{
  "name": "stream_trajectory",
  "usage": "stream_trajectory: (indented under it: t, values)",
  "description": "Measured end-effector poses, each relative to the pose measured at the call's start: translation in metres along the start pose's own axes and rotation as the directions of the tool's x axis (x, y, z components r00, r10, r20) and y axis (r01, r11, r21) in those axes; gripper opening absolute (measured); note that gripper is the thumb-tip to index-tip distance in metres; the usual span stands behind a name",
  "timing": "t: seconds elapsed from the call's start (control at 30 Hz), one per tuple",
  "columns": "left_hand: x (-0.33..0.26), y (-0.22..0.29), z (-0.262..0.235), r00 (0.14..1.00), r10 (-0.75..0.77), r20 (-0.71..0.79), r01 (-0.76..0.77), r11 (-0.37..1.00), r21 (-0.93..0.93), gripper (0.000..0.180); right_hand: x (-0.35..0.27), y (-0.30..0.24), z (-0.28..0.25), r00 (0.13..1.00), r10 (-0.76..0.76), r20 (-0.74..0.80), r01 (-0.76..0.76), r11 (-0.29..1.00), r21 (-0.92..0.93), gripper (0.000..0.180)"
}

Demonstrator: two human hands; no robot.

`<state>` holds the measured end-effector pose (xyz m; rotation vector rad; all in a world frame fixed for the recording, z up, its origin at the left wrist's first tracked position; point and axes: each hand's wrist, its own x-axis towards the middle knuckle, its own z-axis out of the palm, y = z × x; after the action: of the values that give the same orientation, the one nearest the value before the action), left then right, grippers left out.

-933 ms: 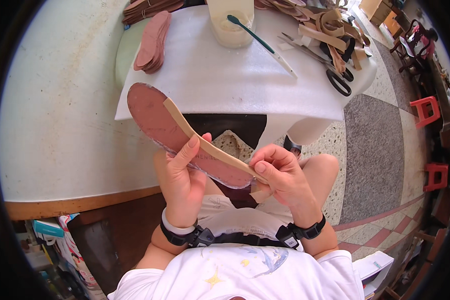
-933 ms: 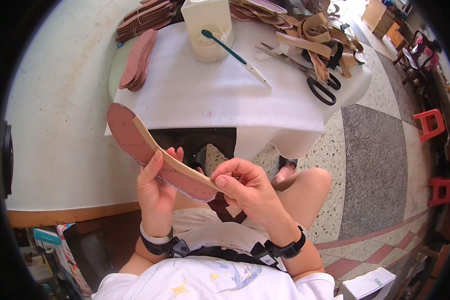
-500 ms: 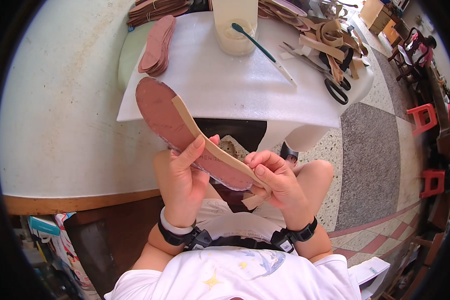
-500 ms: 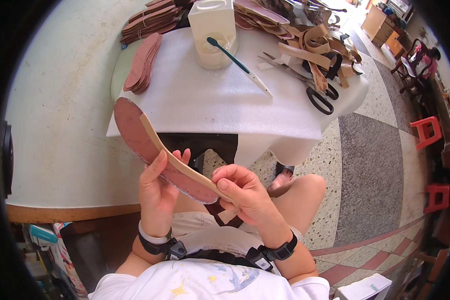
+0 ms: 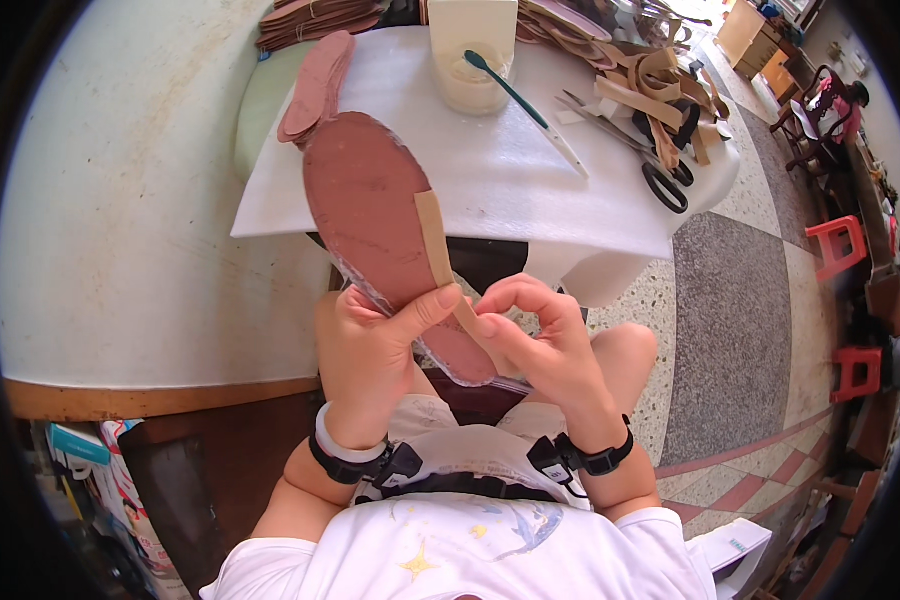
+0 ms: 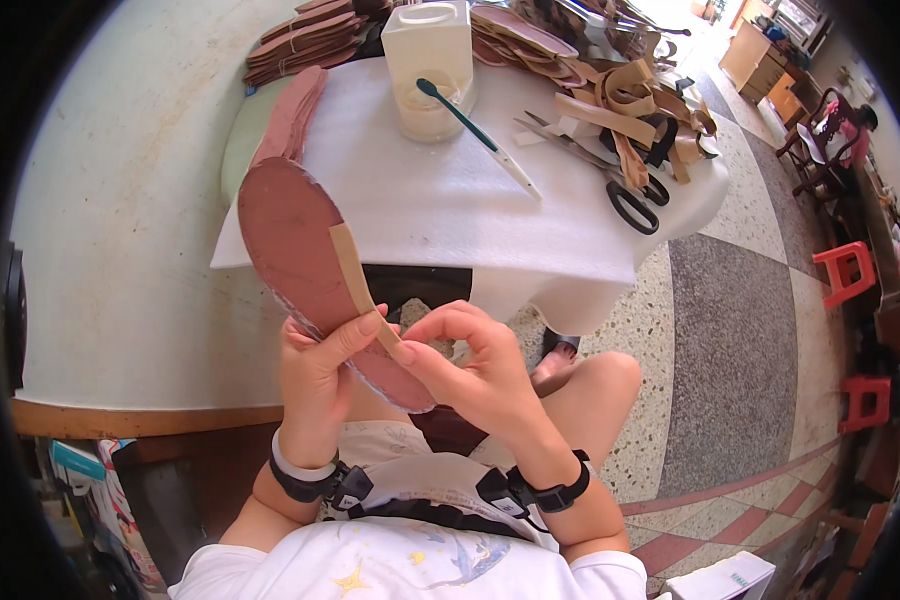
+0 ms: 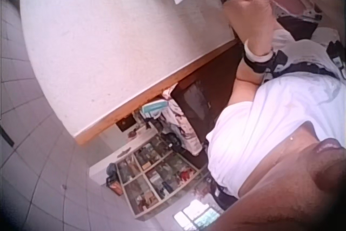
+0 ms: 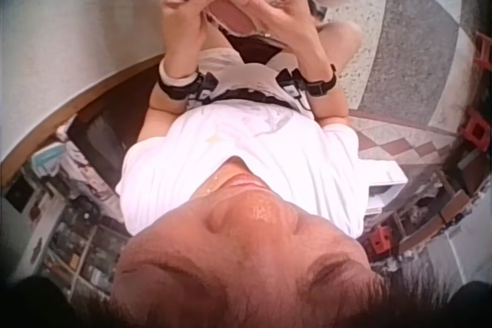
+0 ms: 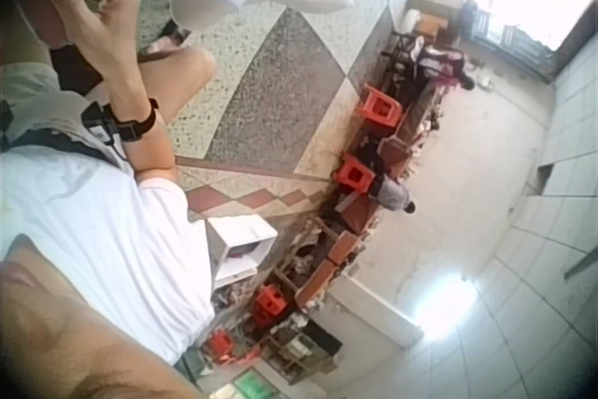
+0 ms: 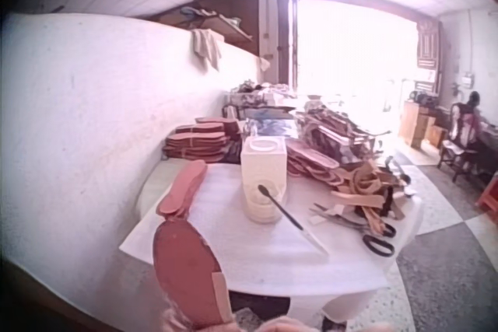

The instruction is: The recorder applies glue to a shoe insole using a brush and then carefully attaches a lining or reinforcement piece to the edges of the insole.

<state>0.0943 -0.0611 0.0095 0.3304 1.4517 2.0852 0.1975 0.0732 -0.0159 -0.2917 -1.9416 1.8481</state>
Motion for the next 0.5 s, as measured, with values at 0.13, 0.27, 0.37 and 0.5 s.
stream_trajectory:
  t: [0.13,0.27,0.37,0.5]
  values:
    - [0.0,0.004,0.002,0.999,-0.032,-0.01,0.032,0.999,-0.021,0.024,0.003,-0.009,0.001,0.987,0.149,0.054,-0.151,0.988,0.025,0.016]
    - [0.003,0.011,0.004,0.996,-0.039,-0.082,0.029,0.993,-0.116,0.017,-0.003,0.005,-0.002,0.977,0.171,0.127,-0.18,0.982,0.06,0.017]
    - [0.007,0.007,-0.002,0.995,-0.032,-0.098,0.016,0.988,-0.157,0.019,-0.008,0.01,-0.001,0.949,0.249,0.194,-0.292,0.924,0.246,0.018]
    - [0.012,0.002,-0.007,0.997,-0.055,-0.059,0.041,0.976,-0.216,0.029,-0.011,0.018,-0.001,0.919,0.293,0.265,-0.389,0.786,0.48,0.017]
